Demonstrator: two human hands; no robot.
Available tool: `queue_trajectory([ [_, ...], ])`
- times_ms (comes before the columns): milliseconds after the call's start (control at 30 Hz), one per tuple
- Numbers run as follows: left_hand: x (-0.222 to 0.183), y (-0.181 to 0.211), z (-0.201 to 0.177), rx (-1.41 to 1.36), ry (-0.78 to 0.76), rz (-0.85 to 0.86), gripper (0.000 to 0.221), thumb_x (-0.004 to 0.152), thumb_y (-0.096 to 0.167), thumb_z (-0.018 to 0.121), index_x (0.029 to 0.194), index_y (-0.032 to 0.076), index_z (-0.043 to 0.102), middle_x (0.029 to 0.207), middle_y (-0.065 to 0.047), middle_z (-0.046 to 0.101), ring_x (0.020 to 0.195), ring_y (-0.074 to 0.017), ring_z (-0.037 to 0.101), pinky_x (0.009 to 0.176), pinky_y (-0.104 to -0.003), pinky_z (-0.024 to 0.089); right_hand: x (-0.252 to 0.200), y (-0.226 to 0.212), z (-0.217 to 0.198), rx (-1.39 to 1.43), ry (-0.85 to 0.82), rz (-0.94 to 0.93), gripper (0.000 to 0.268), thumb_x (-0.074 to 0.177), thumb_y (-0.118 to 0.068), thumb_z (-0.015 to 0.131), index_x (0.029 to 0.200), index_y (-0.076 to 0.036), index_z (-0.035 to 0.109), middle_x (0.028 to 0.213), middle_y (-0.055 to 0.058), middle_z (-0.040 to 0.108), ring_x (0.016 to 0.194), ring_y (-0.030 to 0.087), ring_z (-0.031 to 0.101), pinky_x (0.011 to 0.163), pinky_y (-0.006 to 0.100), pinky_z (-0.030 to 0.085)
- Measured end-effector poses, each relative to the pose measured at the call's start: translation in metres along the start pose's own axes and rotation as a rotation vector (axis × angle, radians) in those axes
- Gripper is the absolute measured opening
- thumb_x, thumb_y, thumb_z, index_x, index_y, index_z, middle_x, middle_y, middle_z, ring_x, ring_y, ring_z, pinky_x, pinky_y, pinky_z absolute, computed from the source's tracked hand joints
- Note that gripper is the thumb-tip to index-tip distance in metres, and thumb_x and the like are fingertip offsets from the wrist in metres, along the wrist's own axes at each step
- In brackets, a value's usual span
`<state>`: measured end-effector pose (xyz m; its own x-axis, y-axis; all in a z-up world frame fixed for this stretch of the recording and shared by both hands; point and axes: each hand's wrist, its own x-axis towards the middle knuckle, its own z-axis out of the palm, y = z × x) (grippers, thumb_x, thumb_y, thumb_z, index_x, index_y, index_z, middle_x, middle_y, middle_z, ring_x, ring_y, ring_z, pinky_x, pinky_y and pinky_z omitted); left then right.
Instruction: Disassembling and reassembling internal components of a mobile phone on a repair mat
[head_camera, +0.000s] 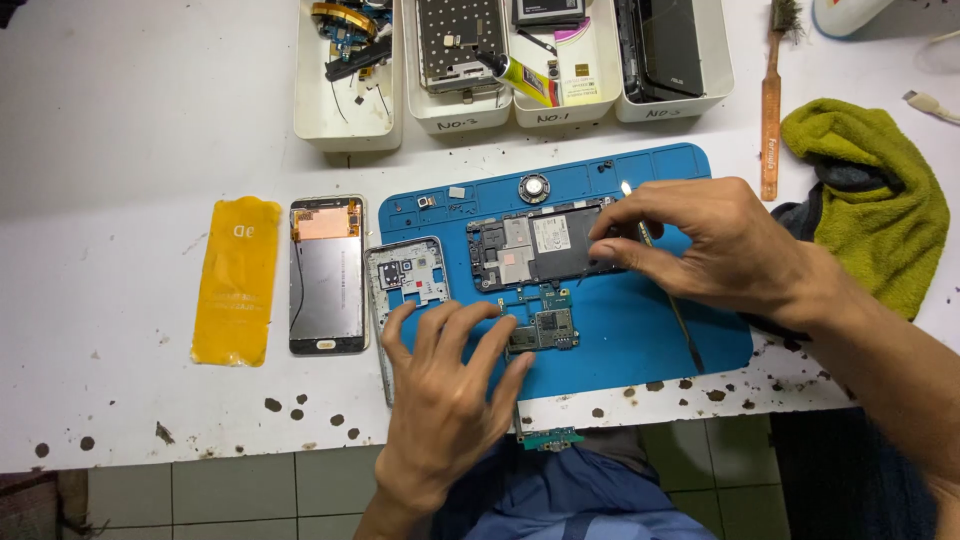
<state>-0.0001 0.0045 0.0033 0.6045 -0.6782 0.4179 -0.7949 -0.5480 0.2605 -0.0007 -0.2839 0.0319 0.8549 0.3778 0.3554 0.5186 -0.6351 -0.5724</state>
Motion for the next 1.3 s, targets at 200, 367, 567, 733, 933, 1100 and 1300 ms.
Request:
queue_trajectory([
  [200, -0.015, -0.007, -0.009, -0.043, 0.113, -0.062, 0.019, 0.092, 0.022, 0.079, 0.106, 0.011, 0.075, 0.113, -0.006, 0.07, 0.108, -0.0271, 0.063, 0.109, -0.063, 0.032, -0.001, -0.004, 0.006, 0.031, 0.064, 0.008, 0.013, 0.091, -0.01, 0.077, 0.1, -0.001, 0.073, 0.092, 0.01, 0.077, 0.072, 0.017, 0.071, 0.063, 0.027, 0.057],
  [367, -0.023, -0.008, -0.007, -0.039, 0.09, -0.075, 0.019, 0.092, 0.024, 0.078, 0.107, 0.012, 0.075, 0.113, -0.005, 0.071, 0.109, -0.026, 0.063, 0.11, -0.063, 0.031, 0.0, -0.01, 0.01, 0.065, 0.097, 0.055, 0.012, 0.09, -0.008, 0.078, 0.098, -0.001, 0.073, 0.091, 0.008, 0.077, 0.071, 0.016, 0.068, 0.068, 0.028, 0.057],
  [567, -0.024, -0.012, -0.008, -0.039, 0.089, -0.077, 0.02, 0.091, 0.021, 0.08, 0.108, 0.012, 0.075, 0.113, -0.006, 0.072, 0.11, -0.0271, 0.064, 0.111, -0.064, 0.031, -0.003, -0.006, 0.01, 0.059, 0.145, 0.101, 0.015, 0.093, -0.01, 0.075, 0.102, 0.001, 0.072, 0.091, 0.011, 0.075, 0.075, 0.018, 0.069, 0.069, 0.028, 0.058],
  [733, -0.009, -0.028, -0.029, -0.016, 0.022, 0.036, 0.023, 0.093, 0.019, 0.077, 0.114, 0.01, 0.072, 0.115, -0.006, 0.071, 0.11, -0.0269, 0.063, 0.113, -0.062, 0.032, -0.005, 0.003, 0.011, 0.078, 0.179, 0.086, 0.011, 0.095, -0.009, 0.073, 0.101, 0.0, 0.071, 0.09, 0.011, 0.072, 0.075, 0.018, 0.065, 0.069, 0.027, 0.055],
  [933, 0.036, -0.064, -0.056, 0.22, -0.103, 0.314, 0.03, 0.09, 0.012, 0.078, 0.118, 0.007, 0.071, 0.115, -0.013, 0.073, 0.107, -0.0293, 0.065, 0.11, -0.057, 0.044, -0.002, 0.004, 0.016, 0.076, 0.191, 0.125, 0.015, 0.095, -0.009, 0.074, 0.105, 0.001, 0.072, 0.094, 0.013, 0.075, 0.08, 0.02, 0.069, 0.072, 0.027, 0.058],
  [1100, 0.08, -0.106, -0.046, 0.301, -0.201, 0.45, 0.022, 0.098, 0.016, 0.067, 0.119, 0.01, 0.067, 0.108, -0.013, 0.07, 0.099, -0.0284, 0.067, 0.102, -0.047, 0.052, 0.006, -0.006, 0.028, 0.126, 0.176, 0.125, 0.012, 0.091, -0.007, 0.077, 0.102, 0.0, 0.075, 0.09, 0.011, 0.075, 0.071, 0.016, 0.064, 0.063, 0.026, 0.054],
  [1300, 0.087, -0.143, -0.02, 0.106, 0.077, 0.302, 0.018, 0.095, 0.001, 0.076, 0.113, 0.002, 0.074, 0.109, -0.017, 0.075, 0.097, -0.0318, 0.069, 0.097, -0.05, 0.05, 0.004, -0.005, 0.031, 0.134, 0.155, 0.117, 0.013, 0.091, -0.008, 0.077, 0.102, -0.001, 0.075, 0.092, 0.009, 0.077, 0.07, 0.016, 0.062, 0.064, 0.026, 0.053],
])
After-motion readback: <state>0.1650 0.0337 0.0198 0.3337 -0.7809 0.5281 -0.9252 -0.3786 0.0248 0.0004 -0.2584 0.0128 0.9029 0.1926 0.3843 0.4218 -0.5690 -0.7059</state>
